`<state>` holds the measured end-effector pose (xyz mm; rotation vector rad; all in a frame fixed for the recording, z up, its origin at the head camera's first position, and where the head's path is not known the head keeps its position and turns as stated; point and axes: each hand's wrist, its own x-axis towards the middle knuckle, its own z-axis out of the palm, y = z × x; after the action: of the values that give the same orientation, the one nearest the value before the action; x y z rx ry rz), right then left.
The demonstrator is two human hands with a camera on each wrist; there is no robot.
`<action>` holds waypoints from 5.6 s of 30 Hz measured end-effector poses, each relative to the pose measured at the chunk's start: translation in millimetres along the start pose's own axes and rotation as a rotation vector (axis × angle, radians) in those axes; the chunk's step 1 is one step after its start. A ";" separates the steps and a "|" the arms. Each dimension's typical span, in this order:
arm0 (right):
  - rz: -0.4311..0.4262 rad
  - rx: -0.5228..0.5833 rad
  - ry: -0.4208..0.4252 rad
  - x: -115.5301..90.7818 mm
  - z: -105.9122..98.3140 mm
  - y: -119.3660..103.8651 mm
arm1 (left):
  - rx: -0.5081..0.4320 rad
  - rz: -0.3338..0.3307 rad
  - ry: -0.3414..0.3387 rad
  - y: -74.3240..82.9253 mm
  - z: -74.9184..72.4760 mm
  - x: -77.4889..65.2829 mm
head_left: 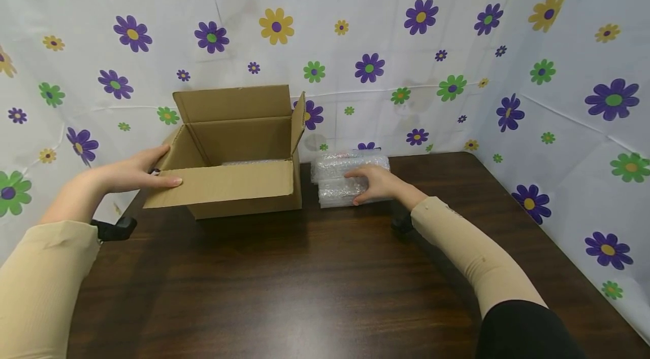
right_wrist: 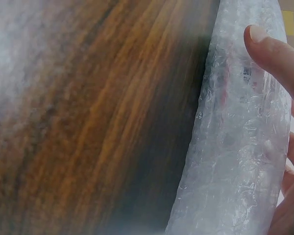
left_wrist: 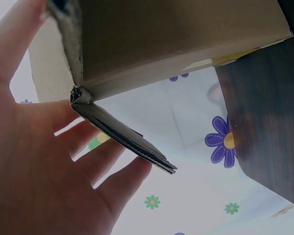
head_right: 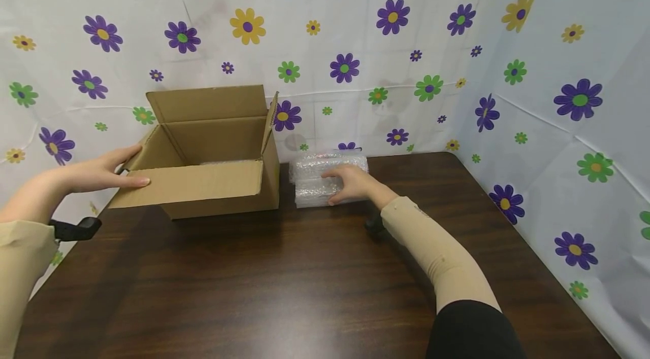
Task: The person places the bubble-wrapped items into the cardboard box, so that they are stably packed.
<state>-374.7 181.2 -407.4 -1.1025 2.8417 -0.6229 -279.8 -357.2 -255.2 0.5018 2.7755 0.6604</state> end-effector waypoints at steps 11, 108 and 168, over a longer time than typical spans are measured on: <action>0.020 0.045 0.035 -6.4 -1.4 3.3 | -0.007 0.019 -0.006 -0.3 0.6 0.9; -0.207 0.104 0.032 56.7 -210.9 -220.1 | 0.027 0.023 -0.009 -1.5 0.4 -0.4; 0.081 0.189 -0.106 188.8 -93.8 -243.2 | 0.011 -0.005 0.003 -3.1 2.1 0.2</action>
<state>-376.0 -71.5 -208.1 -0.9553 2.6582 -0.7831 -280.2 -358.9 -258.5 0.4966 2.7838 0.6450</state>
